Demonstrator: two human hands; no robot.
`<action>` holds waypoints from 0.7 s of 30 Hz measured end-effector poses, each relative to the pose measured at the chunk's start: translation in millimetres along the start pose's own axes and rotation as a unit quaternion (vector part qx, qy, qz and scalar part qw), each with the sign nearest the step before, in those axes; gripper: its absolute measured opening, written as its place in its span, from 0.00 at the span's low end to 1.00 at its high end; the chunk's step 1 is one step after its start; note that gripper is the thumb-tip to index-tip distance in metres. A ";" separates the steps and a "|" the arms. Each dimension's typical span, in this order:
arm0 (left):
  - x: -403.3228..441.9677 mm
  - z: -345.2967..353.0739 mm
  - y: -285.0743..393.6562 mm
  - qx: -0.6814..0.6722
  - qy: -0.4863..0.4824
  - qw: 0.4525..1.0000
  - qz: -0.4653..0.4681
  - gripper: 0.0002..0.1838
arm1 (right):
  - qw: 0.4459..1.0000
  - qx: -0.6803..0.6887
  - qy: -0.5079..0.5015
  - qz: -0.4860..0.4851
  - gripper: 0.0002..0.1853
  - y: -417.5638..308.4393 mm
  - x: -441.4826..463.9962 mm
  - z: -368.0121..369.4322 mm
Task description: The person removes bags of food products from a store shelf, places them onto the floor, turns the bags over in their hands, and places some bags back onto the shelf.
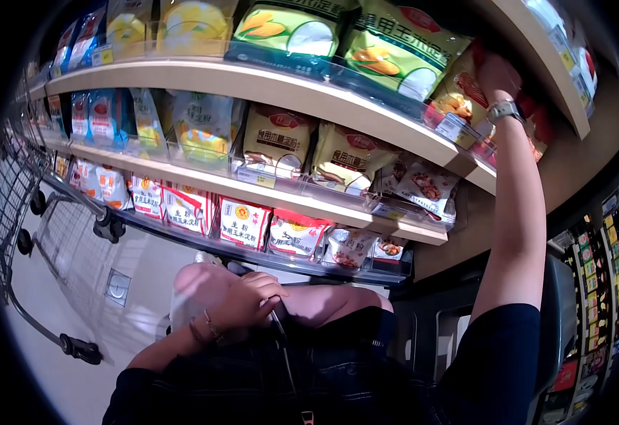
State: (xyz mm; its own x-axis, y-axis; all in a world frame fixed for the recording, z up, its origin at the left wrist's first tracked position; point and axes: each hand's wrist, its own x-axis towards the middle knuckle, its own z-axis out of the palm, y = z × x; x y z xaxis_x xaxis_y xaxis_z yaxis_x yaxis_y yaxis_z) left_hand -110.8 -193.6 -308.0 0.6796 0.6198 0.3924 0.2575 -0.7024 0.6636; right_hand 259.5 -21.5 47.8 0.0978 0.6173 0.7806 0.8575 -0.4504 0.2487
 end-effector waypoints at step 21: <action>45.2 -71.1 15.5 0.031 0.073 0.991 0.104 0.07 | 0.867 -0.040 0.495 -0.049 0.04 40.0 -28.6 -29.3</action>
State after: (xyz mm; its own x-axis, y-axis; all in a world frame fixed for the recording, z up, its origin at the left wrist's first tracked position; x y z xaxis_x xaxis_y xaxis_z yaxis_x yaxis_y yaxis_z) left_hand -124.9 -151.5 -234.7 0.6167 0.5001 0.6079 0.1670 -0.8378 0.5197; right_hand 276.3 -76.1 52.2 -0.4883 -0.1825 0.8533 0.7959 -0.4942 0.3497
